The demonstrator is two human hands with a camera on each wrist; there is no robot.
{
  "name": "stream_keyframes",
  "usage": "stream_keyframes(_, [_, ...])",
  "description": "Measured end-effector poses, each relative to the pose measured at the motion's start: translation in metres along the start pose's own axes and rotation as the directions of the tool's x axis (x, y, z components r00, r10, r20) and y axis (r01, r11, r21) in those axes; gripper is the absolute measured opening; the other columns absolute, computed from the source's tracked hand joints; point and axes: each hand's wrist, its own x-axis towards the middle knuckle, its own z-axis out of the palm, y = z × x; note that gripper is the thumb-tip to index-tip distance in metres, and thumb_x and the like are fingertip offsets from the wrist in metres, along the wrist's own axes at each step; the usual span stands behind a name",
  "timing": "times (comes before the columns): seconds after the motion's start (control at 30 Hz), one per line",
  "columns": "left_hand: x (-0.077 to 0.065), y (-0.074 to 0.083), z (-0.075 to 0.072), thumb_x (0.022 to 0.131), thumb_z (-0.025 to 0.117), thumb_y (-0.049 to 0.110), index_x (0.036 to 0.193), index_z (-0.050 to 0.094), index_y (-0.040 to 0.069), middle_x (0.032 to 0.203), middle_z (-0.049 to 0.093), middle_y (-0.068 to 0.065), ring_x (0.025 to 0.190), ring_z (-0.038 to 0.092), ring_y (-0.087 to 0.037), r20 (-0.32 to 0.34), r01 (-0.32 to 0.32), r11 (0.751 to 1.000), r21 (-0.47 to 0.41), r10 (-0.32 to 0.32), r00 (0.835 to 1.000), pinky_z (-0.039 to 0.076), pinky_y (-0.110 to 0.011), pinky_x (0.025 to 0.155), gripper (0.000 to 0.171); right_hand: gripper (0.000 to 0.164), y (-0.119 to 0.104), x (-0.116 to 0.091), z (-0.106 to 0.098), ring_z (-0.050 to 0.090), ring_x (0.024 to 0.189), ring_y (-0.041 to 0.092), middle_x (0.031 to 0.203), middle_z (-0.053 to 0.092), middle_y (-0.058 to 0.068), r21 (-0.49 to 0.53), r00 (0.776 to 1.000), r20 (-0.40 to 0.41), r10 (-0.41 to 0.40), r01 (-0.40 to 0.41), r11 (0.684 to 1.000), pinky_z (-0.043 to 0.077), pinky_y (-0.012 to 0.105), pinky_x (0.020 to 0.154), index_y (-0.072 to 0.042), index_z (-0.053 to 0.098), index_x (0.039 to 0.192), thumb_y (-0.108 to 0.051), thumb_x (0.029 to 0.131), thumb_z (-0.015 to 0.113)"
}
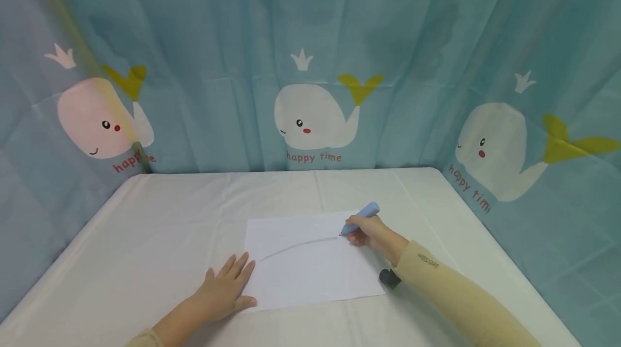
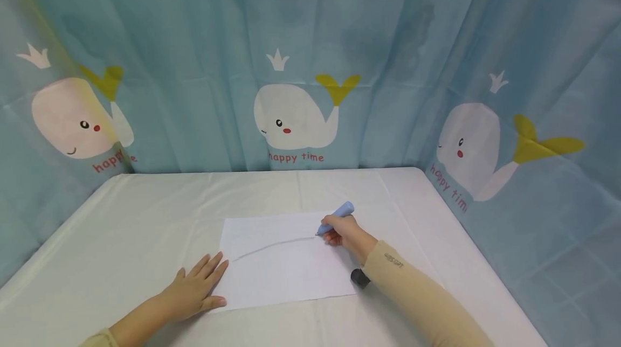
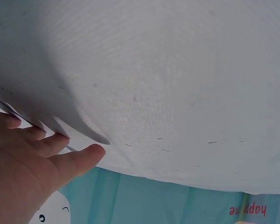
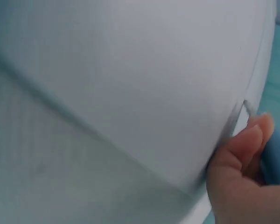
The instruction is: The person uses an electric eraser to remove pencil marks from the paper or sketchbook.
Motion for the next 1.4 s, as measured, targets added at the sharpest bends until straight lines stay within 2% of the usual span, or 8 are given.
stream_keyframes(0.6, [0.0001,0.0036,-0.0012,0.089,0.060,0.053,0.144,0.038,-0.005,0.154,0.025,-0.028,0.139,0.020,-0.051,0.011,0.014,1.000,0.001,-0.014,1.000,0.018,-0.081,0.092,0.084,0.029,0.0008,0.0002,-0.0009,0.055,0.053,0.009,0.065,0.060,0.006,-0.051,1.000,0.000,0.003,-0.003,0.999,0.045,0.019,0.053,0.009,0.058,0.107,-0.013,0.090,0.064])
stream_keyframes(0.73, [-0.0007,0.0044,-0.0019,0.088,0.061,0.053,0.144,0.037,-0.005,0.154,0.025,-0.028,0.139,0.020,-0.051,0.013,0.021,1.000,-0.006,-0.021,1.000,0.018,-0.081,0.093,0.084,0.026,0.0022,0.0001,-0.0025,0.053,0.051,0.009,0.062,0.059,0.005,-0.032,1.000,0.021,0.002,-0.001,0.999,0.045,0.018,0.052,0.008,0.060,0.101,-0.015,0.091,0.063])
stream_keyframes(0.87, [-0.0009,0.0052,-0.0024,0.089,0.061,0.052,0.145,0.037,-0.005,0.154,0.024,-0.027,0.140,0.020,-0.050,0.010,0.025,1.000,-0.014,-0.025,1.000,0.017,-0.081,0.093,0.084,0.024,0.0024,0.0003,-0.0042,0.053,0.050,0.009,0.061,0.060,0.005,0.070,1.000,0.025,-0.001,-0.001,0.998,0.044,0.019,0.050,0.005,0.061,0.096,-0.018,0.092,0.061])
stream_keyframes(0.93, [-0.0006,0.0045,-0.0018,0.089,0.060,0.053,0.145,0.037,-0.005,0.154,0.024,-0.027,0.140,0.019,-0.050,0.008,0.020,1.000,-0.017,-0.020,1.000,0.017,-0.081,0.093,0.084,0.024,0.0026,-0.0001,-0.0055,0.056,0.051,0.009,0.063,0.062,0.006,0.102,0.999,0.036,-0.009,0.005,0.995,0.044,0.020,0.050,0.006,0.061,0.097,-0.017,0.093,0.059])
stream_keyframes(1.1, [-0.0001,0.0028,-0.0008,0.089,0.059,0.054,0.146,0.036,-0.004,0.155,0.023,-0.026,0.141,0.018,-0.049,0.008,0.015,1.000,-0.017,-0.015,1.000,0.017,-0.081,0.094,0.085,0.028,0.0033,-0.0018,-0.0077,0.061,0.054,0.012,0.067,0.066,0.010,0.071,0.998,0.055,-0.025,0.022,0.997,0.048,0.019,0.052,0.012,0.059,0.107,-0.011,0.091,0.059])
stream_keyframes(1.4, [-0.0023,0.0037,-0.0009,0.089,0.060,0.053,0.145,0.037,-0.004,0.155,0.025,-0.025,0.141,0.020,-0.048,0.004,0.033,0.999,-0.016,-0.033,0.999,0.018,-0.080,0.095,0.084,0.020,0.0015,-0.0018,0.0007,0.058,0.050,0.009,0.062,0.062,0.008,0.100,0.999,-0.034,-0.038,0.041,0.994,0.046,0.017,0.050,0.010,0.060,0.099,-0.006,0.087,0.060])
